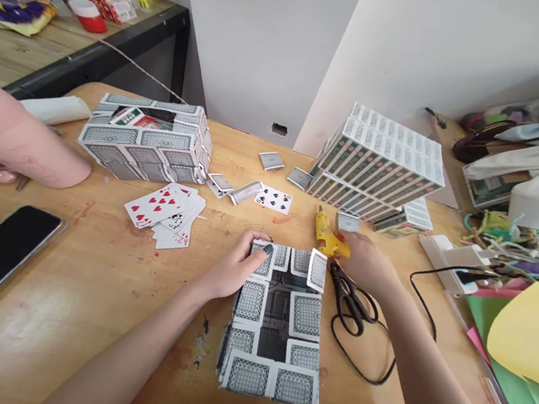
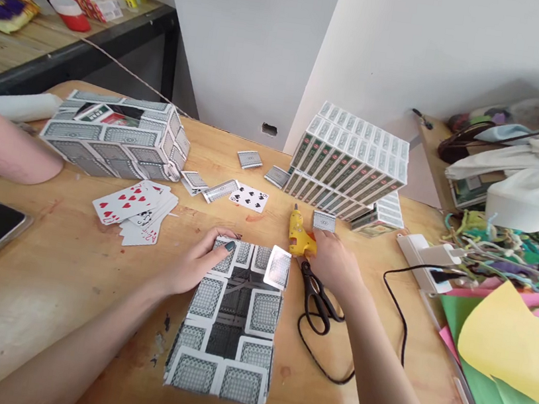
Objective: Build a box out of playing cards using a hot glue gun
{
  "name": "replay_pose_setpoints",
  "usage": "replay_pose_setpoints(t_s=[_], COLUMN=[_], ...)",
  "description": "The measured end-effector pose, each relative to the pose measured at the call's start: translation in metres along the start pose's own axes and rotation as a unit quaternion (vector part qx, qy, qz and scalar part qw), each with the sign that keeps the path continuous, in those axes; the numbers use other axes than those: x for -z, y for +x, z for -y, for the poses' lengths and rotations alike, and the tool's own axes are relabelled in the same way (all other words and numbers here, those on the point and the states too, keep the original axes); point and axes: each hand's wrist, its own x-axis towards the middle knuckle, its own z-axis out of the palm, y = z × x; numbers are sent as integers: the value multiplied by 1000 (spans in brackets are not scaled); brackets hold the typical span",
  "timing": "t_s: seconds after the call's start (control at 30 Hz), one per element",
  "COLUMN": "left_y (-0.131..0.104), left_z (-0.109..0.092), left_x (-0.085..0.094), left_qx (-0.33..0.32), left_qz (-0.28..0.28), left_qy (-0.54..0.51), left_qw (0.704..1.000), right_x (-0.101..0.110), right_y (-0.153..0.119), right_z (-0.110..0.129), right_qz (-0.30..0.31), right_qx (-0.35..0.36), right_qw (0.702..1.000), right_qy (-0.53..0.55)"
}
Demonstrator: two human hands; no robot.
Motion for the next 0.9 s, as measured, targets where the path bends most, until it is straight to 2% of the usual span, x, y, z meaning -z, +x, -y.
replay_pose_setpoints(t_s=[0.13, 0.27, 0.33, 0.43, 0.47, 0.53, 0.6, 0.77, 0.9], left_y=[0, 1, 2, 4, 4, 5, 6, 6, 6], left_z=[1, 4, 8, 13, 14, 16, 16, 15, 13], left_x=[-3, -6, -7, -9, -10, -11, -11, -11, -11], left_qx=[-13, -33, -42, -44, -43, -45, -47, -44, -51], left_qz=[-26, -47, -56, -68, -71, -77, -80, -73, -77], left_qy=[-31, -60, -90, -129, -137, -149, -156, -151, -141], left_qw=[999, 997, 994, 988, 987, 985, 983, 985, 986], right_x=[-6, -1, 10, 36, 46, 64, 77, 89, 89], right_y=[10, 11, 6, -6, -11, -20, -25, -22, -9], right_z=[-3, -11, -16, -20, -20, -18, -9, 27, 50], right_qz=[-13, -39, -73, -114, -115, -99, -66, 2, 24], right_qx=[18, 42, 4, -96, -101, -69, -34, -52, 25], right_qw=[1000, 997, 994, 974, 962, 930, 914, 955, 976], right_qy=[-14, 46, 83, 170, 225, 348, 400, 291, 213])
